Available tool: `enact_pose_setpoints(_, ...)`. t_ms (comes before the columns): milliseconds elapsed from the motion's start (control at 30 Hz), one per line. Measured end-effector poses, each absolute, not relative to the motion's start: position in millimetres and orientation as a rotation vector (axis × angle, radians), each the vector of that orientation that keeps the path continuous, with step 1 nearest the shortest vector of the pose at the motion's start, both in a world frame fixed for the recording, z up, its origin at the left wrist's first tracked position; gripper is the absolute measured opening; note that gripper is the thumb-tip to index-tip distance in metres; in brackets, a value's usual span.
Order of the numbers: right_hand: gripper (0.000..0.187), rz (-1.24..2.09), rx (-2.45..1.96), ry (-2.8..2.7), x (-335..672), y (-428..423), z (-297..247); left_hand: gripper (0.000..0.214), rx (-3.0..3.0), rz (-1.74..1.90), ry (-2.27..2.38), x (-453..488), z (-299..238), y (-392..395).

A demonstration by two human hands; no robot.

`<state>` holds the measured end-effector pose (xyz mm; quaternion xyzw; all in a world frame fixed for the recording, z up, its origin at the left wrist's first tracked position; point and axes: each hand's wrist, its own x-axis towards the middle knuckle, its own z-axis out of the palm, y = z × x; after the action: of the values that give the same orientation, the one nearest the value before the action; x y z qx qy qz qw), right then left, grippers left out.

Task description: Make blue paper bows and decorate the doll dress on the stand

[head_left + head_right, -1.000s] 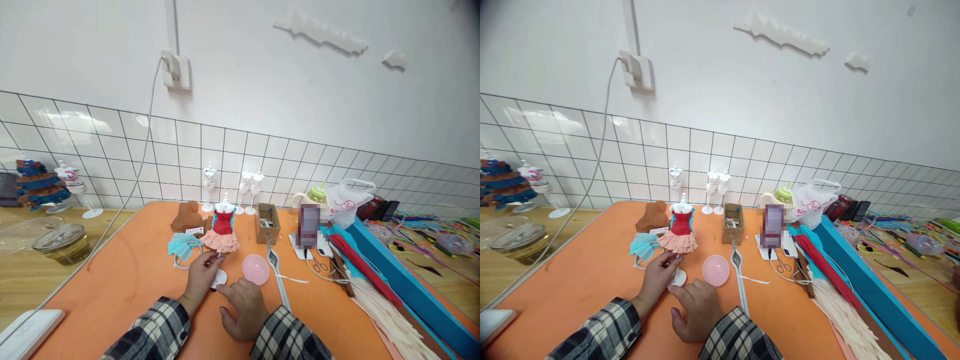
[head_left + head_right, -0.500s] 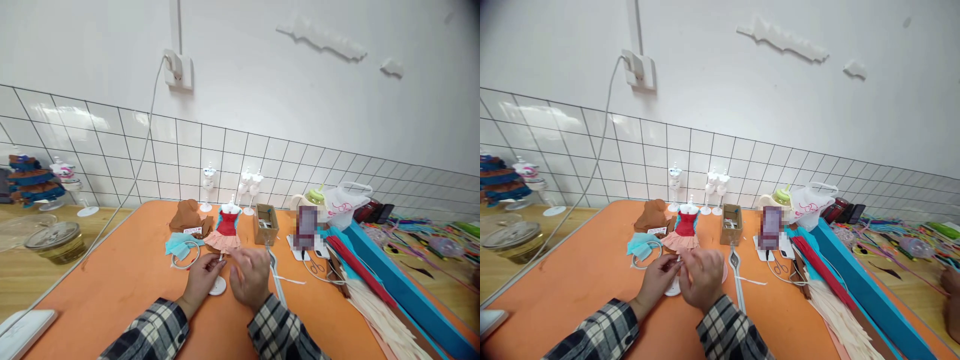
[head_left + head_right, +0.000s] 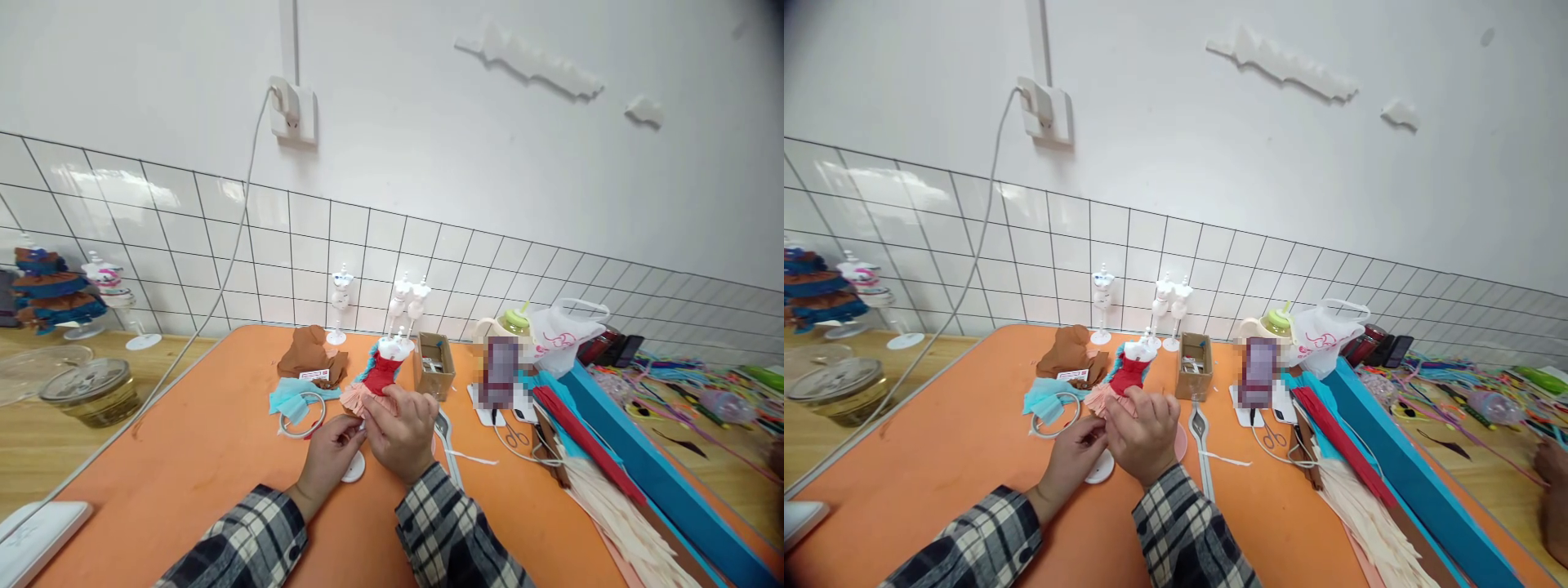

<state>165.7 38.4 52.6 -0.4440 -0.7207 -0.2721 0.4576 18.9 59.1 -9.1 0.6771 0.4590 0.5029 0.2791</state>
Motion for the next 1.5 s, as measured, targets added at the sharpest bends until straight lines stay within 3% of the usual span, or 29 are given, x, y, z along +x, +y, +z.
enact_pose_setpoints(233, 0.034, -0.679, -1.026, -1.808, 169, 36, 54, 0.022, 1.801, 1.350, 1.268, 18, -7, 60)
enact_pose_setpoints(367, 0.048, -0.608, -1.220, -1.735, 174, 38, 64, 0.024, 1.814, 1.337, 1.274, 18, -9, 60)
enact_pose_setpoints(633, 0.055, -0.682, -1.263, -1.668, 176, 45, 60, 0.024, 1.883, 1.320, 1.253, 18, -10, 58)
enact_pose_setpoints(1500, 0.056, -0.620, -0.923, -2.057, 181, -3, -3, 0.024, 1.783, 1.368, 1.440, 15, -15, 59)
